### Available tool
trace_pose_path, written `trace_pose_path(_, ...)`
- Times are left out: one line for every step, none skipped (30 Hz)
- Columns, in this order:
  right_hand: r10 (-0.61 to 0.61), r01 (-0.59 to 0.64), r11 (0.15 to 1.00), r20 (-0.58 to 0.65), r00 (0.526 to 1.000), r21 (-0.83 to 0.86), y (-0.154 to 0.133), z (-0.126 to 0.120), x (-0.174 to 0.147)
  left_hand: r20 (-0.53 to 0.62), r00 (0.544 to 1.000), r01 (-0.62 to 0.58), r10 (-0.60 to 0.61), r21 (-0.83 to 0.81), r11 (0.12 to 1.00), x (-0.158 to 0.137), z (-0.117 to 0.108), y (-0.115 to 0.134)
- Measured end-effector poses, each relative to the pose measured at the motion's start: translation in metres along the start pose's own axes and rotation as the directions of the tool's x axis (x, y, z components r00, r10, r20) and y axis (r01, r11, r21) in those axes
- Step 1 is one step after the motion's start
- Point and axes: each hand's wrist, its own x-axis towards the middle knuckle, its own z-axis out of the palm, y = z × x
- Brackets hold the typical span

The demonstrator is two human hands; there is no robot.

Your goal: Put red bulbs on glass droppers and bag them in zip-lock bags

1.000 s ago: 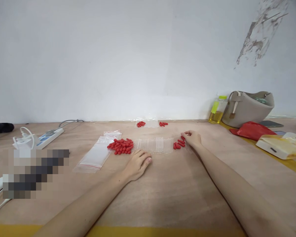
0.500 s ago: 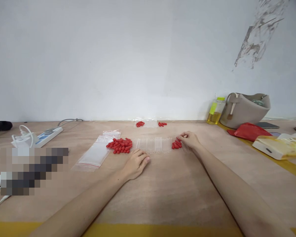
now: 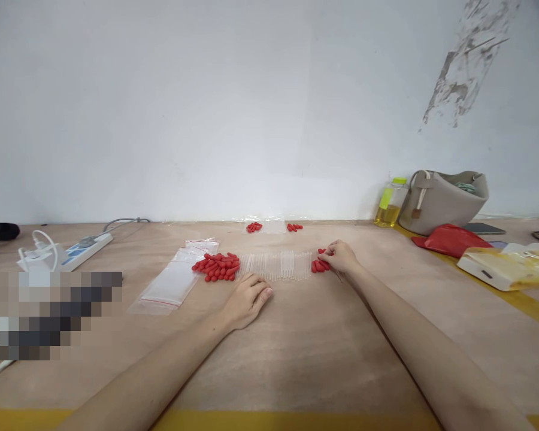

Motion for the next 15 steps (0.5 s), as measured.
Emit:
trace_pose_path(0.006,-0.006,1.0,-0.007,1.0,0.002,-0.0007,0.0011,-0.0001,-0.002,1.0,-0.002,0.002,-0.002,1.0,0.0001,0.0001,0.0001)
trace_pose_path(0.01,-0.01,1.0,-0.013,1.0,0.004,-0.0013,0.0018,-0.0003,-0.004,1.0,-0.003,0.003,-0.004,1.0,0.0002,0.0,0.0002)
trace_pose_path(0.012,-0.012,1.0,-0.017,1.0,0.006,-0.0019,0.0022,-0.0005,-0.005,1.0,-0.004,0.004,-0.005,1.0,0.0003,0.0,0.0004)
trace_pose_path(0.013,-0.013,1.0,-0.019,1.0,0.008,-0.0024,0.0022,-0.0007,-0.006,1.0,-0.004,0.004,-0.005,1.0,0.0004,-0.0001,0.0005)
trace_pose_path(0.011,-0.011,1.0,-0.017,1.0,0.01,-0.0029,0.0017,-0.0009,-0.007,1.0,-0.003,0.003,-0.004,1.0,0.0004,-0.0003,0.0007)
trace_pose_path(0.006,-0.006,1.0,-0.008,1.0,0.013,-0.0033,0.001,-0.001,-0.006,1.0,-0.003,0.003,-0.003,1.0,0.0005,-0.0005,0.0008)
trace_pose_path(0.0,0.0,1.0,0.003,1.0,0.017,-0.0037,0.0001,-0.0012,-0.005,1.0,-0.002,0.002,-0.001,1.0,0.0005,-0.0006,0.0009)
trace_pose_path(-0.004,0.003,1.0,0.021,1.0,0.024,-0.0041,-0.0006,-0.0014,-0.002,1.0,-0.002,0.002,0.0,1.0,0.0004,-0.0007,0.0009)
trace_pose_path(-0.002,0.0,0.999,0.039,0.999,0.036,-0.0044,-0.0012,-0.0015,-0.001,1.0,-0.002,0.002,0.001,1.0,0.0004,-0.0008,0.0009)
trace_pose_path(0.013,-0.016,0.998,0.053,0.999,0.06,-0.0048,-0.0013,-0.0017,0.0,1.0,-0.002,0.002,0.0,1.0,0.0003,-0.0007,0.0009)
trace_pose_path(0.036,-0.042,0.995,0.061,0.997,0.093,-0.0053,-0.001,-0.0019,-0.001,1.0,-0.003,0.003,-0.002,1.0,0.0002,-0.0006,0.0009)
trace_pose_path(0.066,-0.073,0.989,0.063,0.996,0.129,-0.0057,-0.0003,-0.0021,-0.005,1.0,-0.004,0.004,-0.006,1.0,0.0002,-0.0005,0.0009)
trace_pose_path(0.095,-0.103,0.981,0.059,0.994,0.163,-0.0061,0.0009,-0.0023,-0.01,1.0,-0.006,0.006,-0.01,1.0,0.0002,-0.0004,0.0009)
trace_pose_path(0.121,-0.129,0.973,0.053,0.991,0.194,-0.0064,0.0024,-0.0024,-0.015,1.0,-0.008,0.008,-0.012,1.0,0.0002,-0.0003,0.001)
trace_pose_path(0.141,-0.148,0.965,0.044,0.989,0.218,-0.0066,0.0039,-0.0024,-0.016,1.0,-0.008,0.008,-0.013,1.0,0.0003,-0.0002,0.001)
